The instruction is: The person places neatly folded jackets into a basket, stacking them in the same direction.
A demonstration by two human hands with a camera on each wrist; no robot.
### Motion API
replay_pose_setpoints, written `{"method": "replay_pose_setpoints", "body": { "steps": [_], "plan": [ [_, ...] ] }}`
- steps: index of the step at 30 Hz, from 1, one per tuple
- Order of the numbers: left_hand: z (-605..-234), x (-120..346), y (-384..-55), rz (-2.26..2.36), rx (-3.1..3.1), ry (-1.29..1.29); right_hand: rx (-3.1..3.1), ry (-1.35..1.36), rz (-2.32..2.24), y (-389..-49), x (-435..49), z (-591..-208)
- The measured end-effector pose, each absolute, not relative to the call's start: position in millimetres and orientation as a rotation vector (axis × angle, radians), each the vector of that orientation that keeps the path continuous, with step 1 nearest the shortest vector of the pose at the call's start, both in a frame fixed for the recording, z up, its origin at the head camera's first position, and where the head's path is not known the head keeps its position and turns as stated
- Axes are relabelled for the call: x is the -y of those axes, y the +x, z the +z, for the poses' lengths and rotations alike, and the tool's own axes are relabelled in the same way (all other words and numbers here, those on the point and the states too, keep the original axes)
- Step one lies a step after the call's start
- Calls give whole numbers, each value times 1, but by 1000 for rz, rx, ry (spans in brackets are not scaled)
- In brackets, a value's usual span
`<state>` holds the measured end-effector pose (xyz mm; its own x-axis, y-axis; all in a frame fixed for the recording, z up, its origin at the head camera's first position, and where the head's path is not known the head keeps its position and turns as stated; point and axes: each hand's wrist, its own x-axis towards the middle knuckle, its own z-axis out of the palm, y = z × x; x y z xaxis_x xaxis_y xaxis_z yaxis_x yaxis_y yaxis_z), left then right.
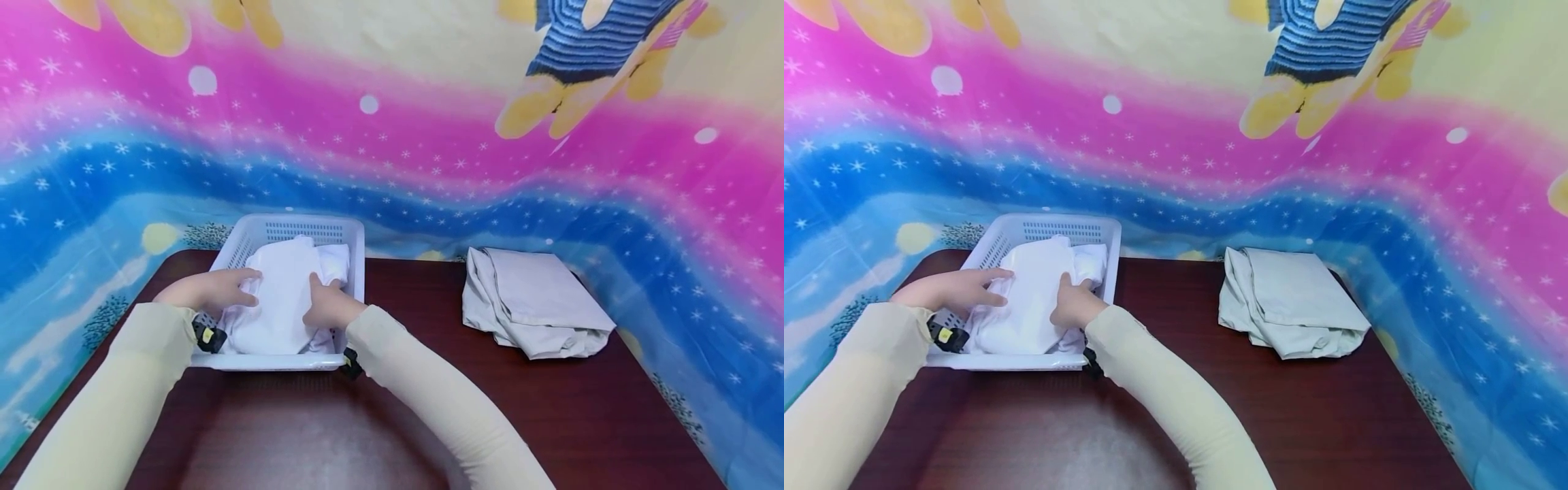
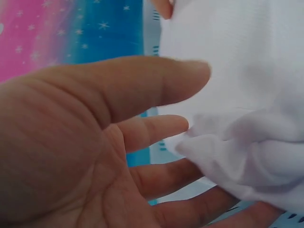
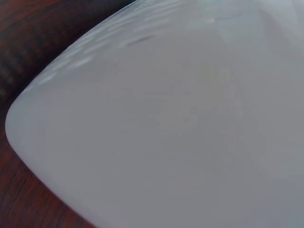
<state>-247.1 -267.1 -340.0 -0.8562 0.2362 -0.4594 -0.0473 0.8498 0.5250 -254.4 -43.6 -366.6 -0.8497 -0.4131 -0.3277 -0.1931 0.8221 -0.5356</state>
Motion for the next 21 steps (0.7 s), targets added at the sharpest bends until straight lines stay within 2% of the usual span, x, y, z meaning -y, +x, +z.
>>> {"method": "replay_pose_setpoints", "body": {
  "steps": [15,21],
  "plan": [
    [-338,271,-246,738,-2530,133,-2514,-645,-736,-256,32,-364],
    [-337,271,-245,729,-2536,140,-2546,-727,-563,-252,32,-360]
  ]
}}
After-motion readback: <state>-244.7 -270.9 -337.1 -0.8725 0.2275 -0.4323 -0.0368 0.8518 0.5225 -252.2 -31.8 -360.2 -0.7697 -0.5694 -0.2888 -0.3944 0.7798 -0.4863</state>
